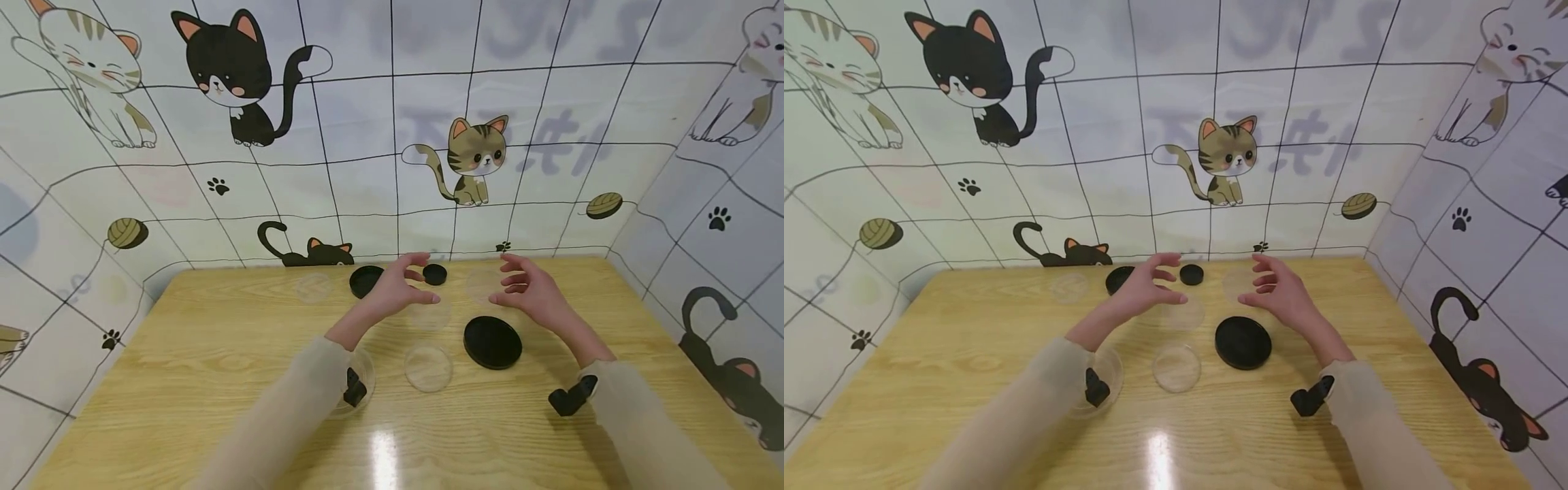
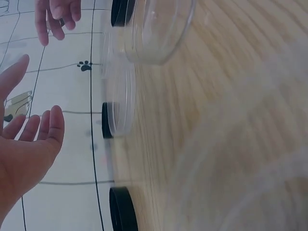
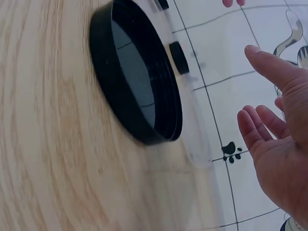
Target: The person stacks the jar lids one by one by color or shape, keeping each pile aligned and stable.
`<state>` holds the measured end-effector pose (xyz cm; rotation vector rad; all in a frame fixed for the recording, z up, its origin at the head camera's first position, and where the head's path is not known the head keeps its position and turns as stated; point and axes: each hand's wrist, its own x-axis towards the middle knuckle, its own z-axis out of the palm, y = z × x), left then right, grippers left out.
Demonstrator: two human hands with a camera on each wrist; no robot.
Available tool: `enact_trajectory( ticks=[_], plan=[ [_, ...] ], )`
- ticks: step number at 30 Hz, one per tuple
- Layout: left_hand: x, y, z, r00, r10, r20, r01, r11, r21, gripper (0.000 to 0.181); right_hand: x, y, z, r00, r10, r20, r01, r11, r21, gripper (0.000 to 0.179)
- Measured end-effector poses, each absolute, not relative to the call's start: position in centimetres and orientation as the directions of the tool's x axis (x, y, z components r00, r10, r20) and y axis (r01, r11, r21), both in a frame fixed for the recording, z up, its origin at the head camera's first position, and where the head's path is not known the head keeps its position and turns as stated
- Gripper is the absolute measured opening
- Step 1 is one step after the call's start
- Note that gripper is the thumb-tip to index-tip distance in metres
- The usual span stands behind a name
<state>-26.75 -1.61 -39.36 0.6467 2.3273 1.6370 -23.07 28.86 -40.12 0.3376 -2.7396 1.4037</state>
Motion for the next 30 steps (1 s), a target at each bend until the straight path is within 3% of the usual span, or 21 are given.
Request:
enact_trajectory(
  ticks=[13, 30],
  plan=[
    [-29.6, 2.2, -41.4, -0.906, 0.423, 0.03, 0.164, 0.283, 0.945, 0.082, -24.3, 31.1, -42.3, -0.99, -0.13, 0.058, -0.121, 0.55, -0.826, 0.089],
    [-29.6, 6.4, -42.3, -0.865, 0.502, -0.001, 0.208, 0.36, 0.909, 0.085, -24.6, 32.9, -43.6, -0.993, -0.115, -0.02, -0.049, 0.563, -0.825, 0.095]
  ],
)
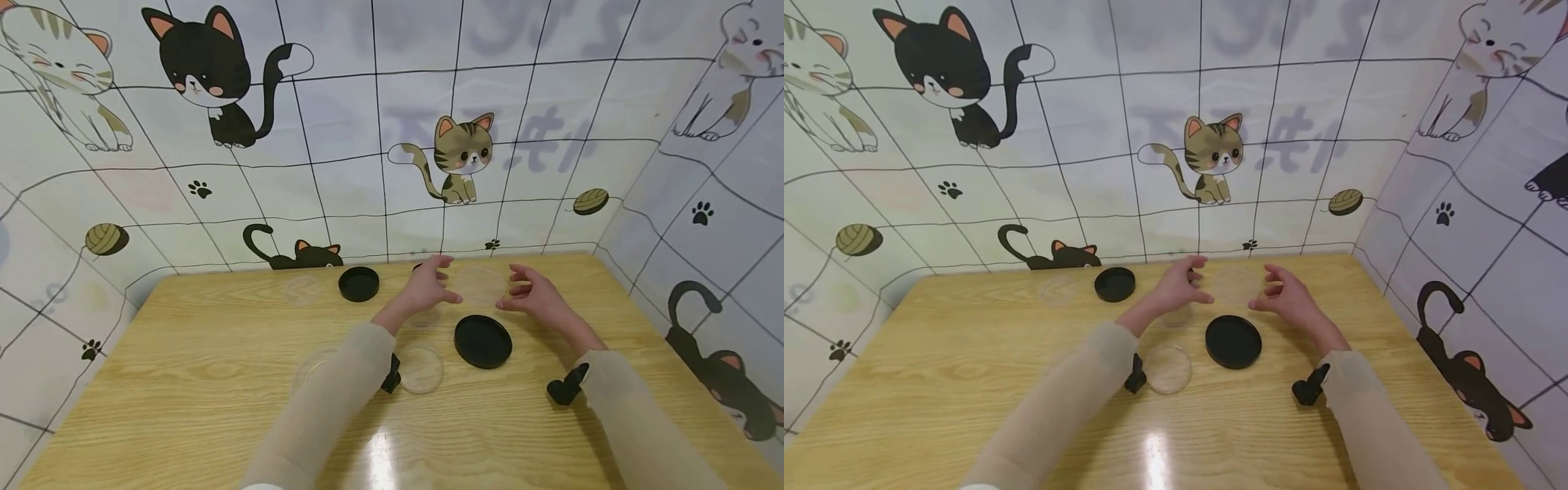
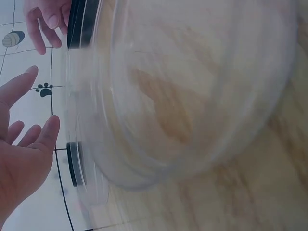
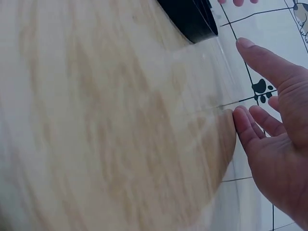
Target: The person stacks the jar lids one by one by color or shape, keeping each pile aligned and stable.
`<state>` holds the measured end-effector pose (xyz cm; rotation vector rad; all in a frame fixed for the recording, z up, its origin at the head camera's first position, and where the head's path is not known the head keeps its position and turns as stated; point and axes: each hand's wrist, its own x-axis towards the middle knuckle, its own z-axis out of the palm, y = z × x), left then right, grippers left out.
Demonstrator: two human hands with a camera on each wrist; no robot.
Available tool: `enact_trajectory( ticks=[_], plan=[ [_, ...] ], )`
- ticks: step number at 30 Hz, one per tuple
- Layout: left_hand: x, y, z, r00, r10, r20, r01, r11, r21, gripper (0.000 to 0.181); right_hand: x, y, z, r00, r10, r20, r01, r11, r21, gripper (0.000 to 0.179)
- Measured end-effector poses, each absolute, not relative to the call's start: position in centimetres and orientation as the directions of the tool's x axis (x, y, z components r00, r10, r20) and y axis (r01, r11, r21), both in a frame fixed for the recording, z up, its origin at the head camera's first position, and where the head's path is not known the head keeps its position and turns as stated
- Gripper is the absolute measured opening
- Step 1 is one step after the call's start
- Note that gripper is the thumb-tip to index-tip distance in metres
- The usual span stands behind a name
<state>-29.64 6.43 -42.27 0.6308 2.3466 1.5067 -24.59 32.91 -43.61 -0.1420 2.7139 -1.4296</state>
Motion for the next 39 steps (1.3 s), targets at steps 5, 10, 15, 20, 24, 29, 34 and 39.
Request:
enact_trajectory(
  ticks=[5, 10, 15, 20, 24, 29, 34, 39],
  plan=[
    [-29.6, 7.7, -42.3, -0.873, 0.488, -0.028, 0.186, 0.385, 0.904, 0.087, -24.7, 33.0, -43.6, -0.987, -0.158, -0.035, -0.061, 0.559, -0.827, 0.096],
    [-29.5, 8.7, -42.4, -0.88, 0.473, -0.041, 0.175, 0.405, 0.897, 0.091, -25.0, 33.2, -43.9, -0.981, -0.188, -0.058, -0.062, 0.577, -0.815, 0.097],
    [-29.5, 9.3, -42.8, -0.885, 0.463, -0.047, 0.194, 0.458, 0.867, 0.093, -25.5, 33.3, -44.5, -0.981, -0.184, -0.065, -0.065, 0.619, -0.783, 0.097],
    [-29.7, 9.3, -43.0, -0.888, 0.456, -0.06, 0.193, 0.488, 0.851, 0.092, -26.0, 33.3, -45.0, -0.981, -0.179, -0.073, -0.057, 0.629, -0.775, 0.096],
    [-29.7, 9.4, -42.9, -0.884, 0.462, -0.074, 0.19, 0.498, 0.846, 0.091, -26.2, 33.4, -45.1, -0.982, -0.175, -0.07, -0.057, 0.631, -0.774, 0.093],
    [-29.6, 9.7, -42.6, -0.885, 0.452, -0.111, 0.16, 0.519, 0.84, 0.088, -26.2, 33.4, -45.0, -0.981, -0.188, -0.058, -0.074, 0.626, -0.776, 0.09],
    [-29.8, 10.0, -42.6, -0.886, 0.444, -0.132, 0.149, 0.542, 0.827, 0.084, -26.1, 33.5, -45.1, -0.979, -0.199, -0.05, -0.086, 0.619, -0.78, 0.088],
    [-29.8, 10.1, -42.7, -0.889, 0.435, -0.146, 0.146, 0.57, 0.808, 0.079, -26.1, 33.8, -45.3, -0.978, -0.203, -0.049, -0.089, 0.616, -0.783, 0.086]
  ],
)
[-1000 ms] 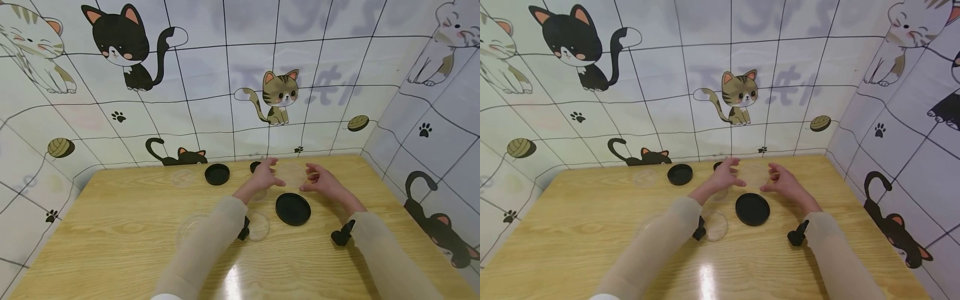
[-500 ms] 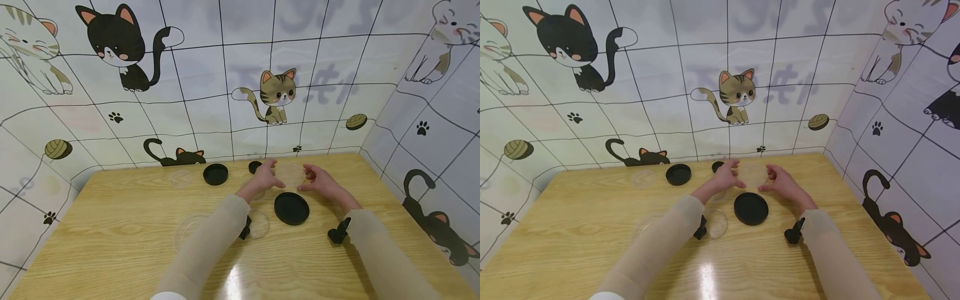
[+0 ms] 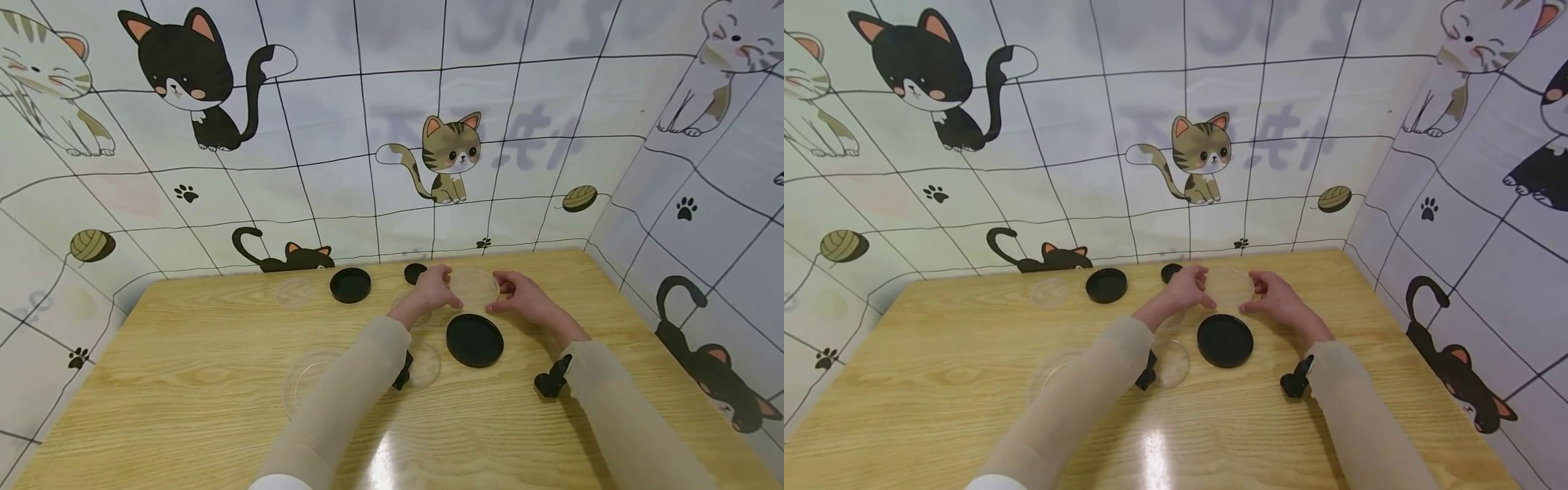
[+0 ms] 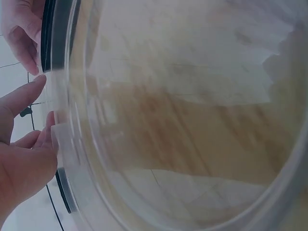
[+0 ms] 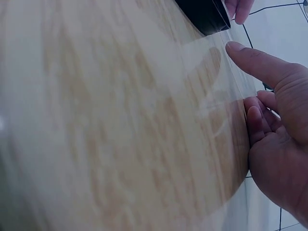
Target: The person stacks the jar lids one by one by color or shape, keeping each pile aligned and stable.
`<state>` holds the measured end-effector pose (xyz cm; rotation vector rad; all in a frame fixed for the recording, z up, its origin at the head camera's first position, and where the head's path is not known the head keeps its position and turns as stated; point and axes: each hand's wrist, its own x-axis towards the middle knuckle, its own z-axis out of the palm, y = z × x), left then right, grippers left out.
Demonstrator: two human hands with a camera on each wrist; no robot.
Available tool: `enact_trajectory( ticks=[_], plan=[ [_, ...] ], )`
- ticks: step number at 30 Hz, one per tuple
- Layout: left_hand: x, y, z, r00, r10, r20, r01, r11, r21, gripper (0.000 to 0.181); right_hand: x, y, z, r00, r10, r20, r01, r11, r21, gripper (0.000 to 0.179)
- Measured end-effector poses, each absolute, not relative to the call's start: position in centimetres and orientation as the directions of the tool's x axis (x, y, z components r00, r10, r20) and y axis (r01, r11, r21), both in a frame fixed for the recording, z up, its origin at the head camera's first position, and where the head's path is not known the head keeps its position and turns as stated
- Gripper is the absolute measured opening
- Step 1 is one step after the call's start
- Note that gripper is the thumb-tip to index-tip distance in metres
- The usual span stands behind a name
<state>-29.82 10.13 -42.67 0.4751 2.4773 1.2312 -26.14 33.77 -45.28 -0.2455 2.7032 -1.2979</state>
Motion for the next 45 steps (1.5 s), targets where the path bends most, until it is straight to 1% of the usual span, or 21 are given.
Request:
enact_trajectory(
  ticks=[13, 21, 25, 29, 33, 39, 45],
  plan=[
    [-29.9, 10.1, -42.7, -0.898, 0.416, -0.144, 0.154, 0.604, 0.782, 0.069, -25.9, 33.5, -45.1, -0.976, -0.211, -0.055, -0.086, 0.604, -0.792, 0.081],
    [-29.9, 10.0, -42.8, -0.899, 0.418, -0.133, 0.159, 0.594, 0.789, 0.068, -25.7, 33.4, -45.0, -0.977, -0.208, -0.047, -0.09, 0.602, -0.793, 0.08],
    [-30.1, 9.7, -43.0, -0.892, 0.439, -0.11, 0.163, 0.538, 0.827, 0.067, -25.6, 33.5, -45.0, -0.982, -0.184, -0.041, -0.077, 0.592, -0.803, 0.081],
    [-30.4, 9.3, -43.3, -0.879, 0.468, -0.092, 0.142, 0.439, 0.887, 0.069, -25.5, 33.6, -44.6, -0.988, -0.148, -0.047, -0.048, 0.581, -0.812, 0.081],
    [-30.6, 9.0, -43.2, -0.871, 0.487, -0.068, 0.128, 0.358, 0.925, 0.072, -25.3, 33.7, -43.8, -0.989, -0.139, -0.059, -0.031, 0.568, -0.822, 0.083],
    [-30.5, 8.4, -42.1, -0.87, 0.491, -0.037, 0.119, 0.283, 0.952, 0.072, -24.8, 33.2, -41.6, -0.99, -0.139, -0.04, -0.047, 0.575, -0.817, 0.083],
    [-29.8, 7.2, -40.7, -0.873, 0.487, 0.007, 0.14, 0.237, 0.961, 0.068, -23.9, 32.5, -39.7, -0.989, -0.148, -0.009, -0.076, 0.563, -0.823, 0.082]
  ],
)
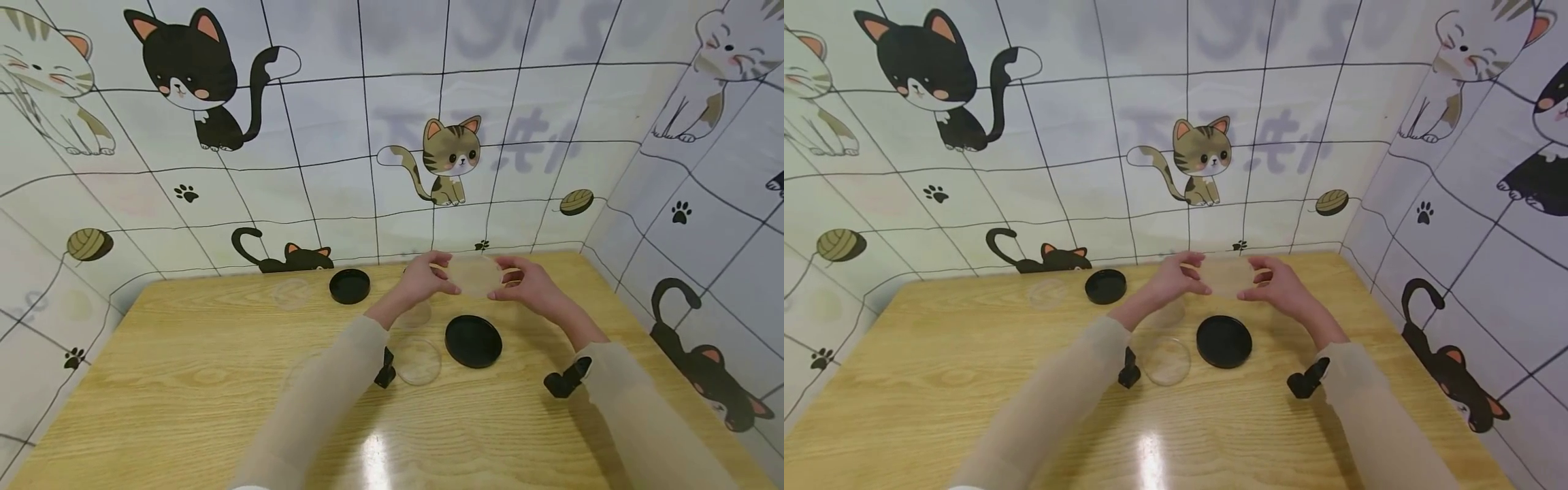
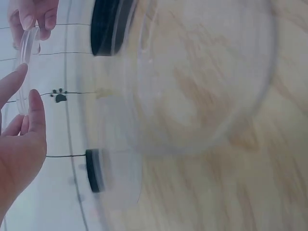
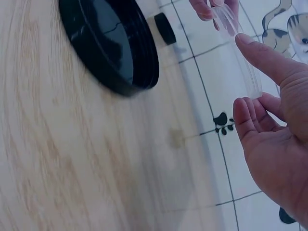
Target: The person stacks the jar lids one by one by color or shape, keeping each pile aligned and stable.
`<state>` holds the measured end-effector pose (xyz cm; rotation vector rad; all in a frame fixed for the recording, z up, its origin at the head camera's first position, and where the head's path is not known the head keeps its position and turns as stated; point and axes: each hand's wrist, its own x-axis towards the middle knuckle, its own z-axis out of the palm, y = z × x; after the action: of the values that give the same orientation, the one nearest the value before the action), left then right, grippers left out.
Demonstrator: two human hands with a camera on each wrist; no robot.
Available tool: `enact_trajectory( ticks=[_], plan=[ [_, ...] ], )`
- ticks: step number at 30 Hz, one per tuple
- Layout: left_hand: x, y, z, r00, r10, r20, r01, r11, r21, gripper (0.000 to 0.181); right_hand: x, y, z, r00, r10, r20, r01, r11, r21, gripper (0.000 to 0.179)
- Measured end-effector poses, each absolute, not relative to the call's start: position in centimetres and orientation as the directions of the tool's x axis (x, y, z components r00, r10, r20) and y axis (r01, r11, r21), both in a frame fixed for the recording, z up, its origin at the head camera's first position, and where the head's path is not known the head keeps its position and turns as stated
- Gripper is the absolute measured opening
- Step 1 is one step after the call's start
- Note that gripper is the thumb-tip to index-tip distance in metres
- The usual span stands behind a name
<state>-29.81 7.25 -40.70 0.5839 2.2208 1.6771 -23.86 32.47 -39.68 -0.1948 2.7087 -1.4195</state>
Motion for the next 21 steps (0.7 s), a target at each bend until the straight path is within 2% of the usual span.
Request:
enact_trajectory(
  ticks=[6, 11, 21],
  plan=[
    [-28.3, 4.5, -39.3, -0.87, 0.492, 0.037, 0.171, 0.231, 0.958, 0.064, -22.9, 30.5, -38.4, -0.986, -0.167, 0.01, -0.101, 0.547, -0.831, 0.081],
    [-26.6, 1.0, -38.9, -0.873, 0.487, 0.017, 0.133, 0.205, 0.97, 0.063, -21.9, 27.8, -37.5, -0.972, -0.231, 0.039, -0.159, 0.53, -0.833, 0.079],
    [-23.5, -4.4, -38.2, -0.913, 0.406, 0.038, 0.118, 0.174, 0.978, 0.064, -21.2, 23.0, -36.9, -0.941, -0.326, 0.09, -0.253, 0.503, -0.827, 0.077]
  ],
)
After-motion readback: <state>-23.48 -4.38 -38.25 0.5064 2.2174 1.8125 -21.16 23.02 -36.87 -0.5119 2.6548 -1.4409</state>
